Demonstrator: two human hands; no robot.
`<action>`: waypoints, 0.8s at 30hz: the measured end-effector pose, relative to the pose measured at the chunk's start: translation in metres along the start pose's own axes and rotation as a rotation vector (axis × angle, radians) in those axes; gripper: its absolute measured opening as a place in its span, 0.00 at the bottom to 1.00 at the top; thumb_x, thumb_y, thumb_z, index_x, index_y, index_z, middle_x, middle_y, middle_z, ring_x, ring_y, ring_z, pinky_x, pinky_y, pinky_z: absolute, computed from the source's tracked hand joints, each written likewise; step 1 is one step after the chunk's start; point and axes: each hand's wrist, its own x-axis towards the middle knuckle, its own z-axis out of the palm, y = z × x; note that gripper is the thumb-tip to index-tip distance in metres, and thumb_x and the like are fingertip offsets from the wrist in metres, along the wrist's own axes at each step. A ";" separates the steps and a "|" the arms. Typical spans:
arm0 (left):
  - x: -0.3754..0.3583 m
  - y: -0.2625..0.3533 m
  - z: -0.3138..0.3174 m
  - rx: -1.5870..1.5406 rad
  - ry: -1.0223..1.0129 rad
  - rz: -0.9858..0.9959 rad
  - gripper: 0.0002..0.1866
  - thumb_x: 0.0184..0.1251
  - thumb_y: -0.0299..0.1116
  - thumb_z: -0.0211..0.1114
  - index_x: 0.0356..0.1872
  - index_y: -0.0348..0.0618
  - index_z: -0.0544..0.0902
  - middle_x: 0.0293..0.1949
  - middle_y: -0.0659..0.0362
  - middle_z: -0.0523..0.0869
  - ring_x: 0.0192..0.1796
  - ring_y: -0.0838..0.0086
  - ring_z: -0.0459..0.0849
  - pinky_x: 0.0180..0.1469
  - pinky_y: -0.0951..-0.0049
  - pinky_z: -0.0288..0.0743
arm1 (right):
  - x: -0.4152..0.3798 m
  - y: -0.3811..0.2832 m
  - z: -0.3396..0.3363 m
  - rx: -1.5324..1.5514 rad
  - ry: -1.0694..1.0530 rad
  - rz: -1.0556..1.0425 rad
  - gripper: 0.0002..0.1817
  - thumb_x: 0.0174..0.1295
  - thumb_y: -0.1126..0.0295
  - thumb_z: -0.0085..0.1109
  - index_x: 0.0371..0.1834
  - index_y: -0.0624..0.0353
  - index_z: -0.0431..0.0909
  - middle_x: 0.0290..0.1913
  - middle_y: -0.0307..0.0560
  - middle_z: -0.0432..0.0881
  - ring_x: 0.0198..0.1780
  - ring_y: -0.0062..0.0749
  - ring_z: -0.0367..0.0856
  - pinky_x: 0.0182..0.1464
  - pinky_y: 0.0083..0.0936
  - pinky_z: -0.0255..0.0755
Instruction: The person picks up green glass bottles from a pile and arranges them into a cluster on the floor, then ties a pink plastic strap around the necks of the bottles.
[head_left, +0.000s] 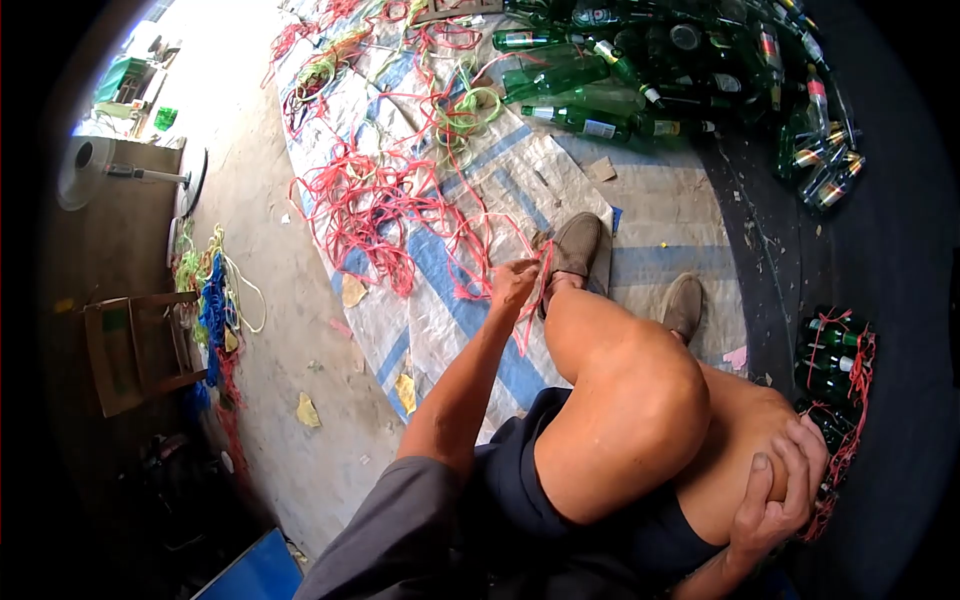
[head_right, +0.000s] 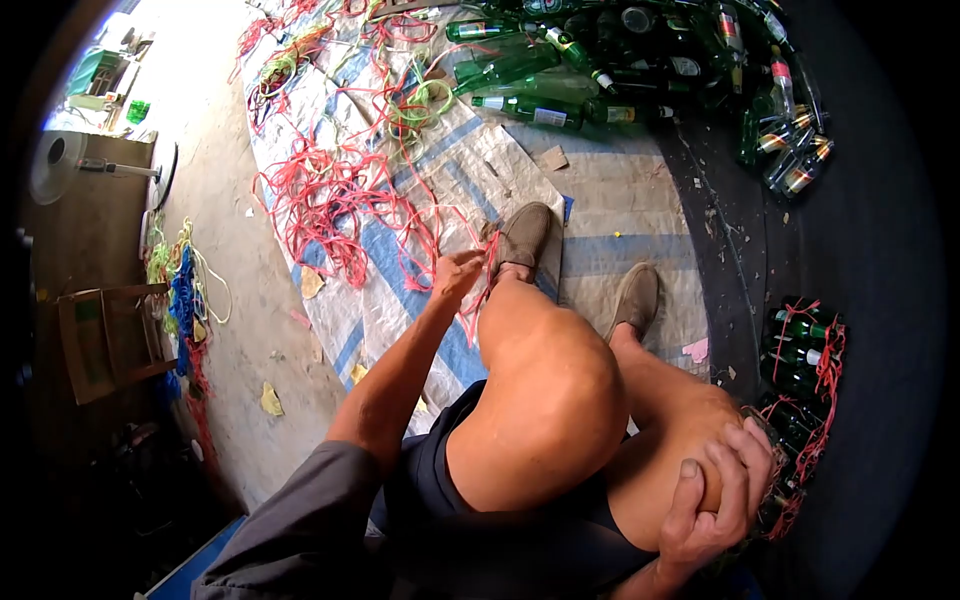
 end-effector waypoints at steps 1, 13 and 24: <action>-0.009 0.010 -0.006 -0.086 -0.006 0.002 0.18 0.77 0.32 0.73 0.61 0.31 0.93 0.55 0.50 0.96 0.56 0.68 0.93 0.62 0.69 0.85 | 0.000 -0.001 0.001 -0.006 0.006 0.000 0.12 0.68 0.74 0.64 0.50 0.71 0.85 0.59 0.62 0.86 0.66 0.66 0.83 0.71 0.58 0.75; -0.144 0.109 -0.115 -0.589 0.058 0.283 0.09 0.77 0.27 0.76 0.52 0.36 0.93 0.45 0.56 0.96 0.46 0.76 0.92 0.52 0.75 0.83 | -0.005 -0.010 0.003 -0.006 0.055 -0.010 0.10 0.67 0.78 0.66 0.49 0.72 0.86 0.60 0.60 0.86 0.68 0.63 0.82 0.71 0.54 0.76; -0.222 0.166 -0.215 -0.673 0.223 0.463 0.08 0.82 0.21 0.67 0.55 0.35 0.89 0.47 0.56 0.93 0.45 0.70 0.92 0.56 0.67 0.88 | -0.011 -0.014 0.006 -0.019 0.116 -0.082 0.11 0.66 0.79 0.68 0.49 0.71 0.87 0.59 0.58 0.87 0.68 0.62 0.83 0.71 0.53 0.77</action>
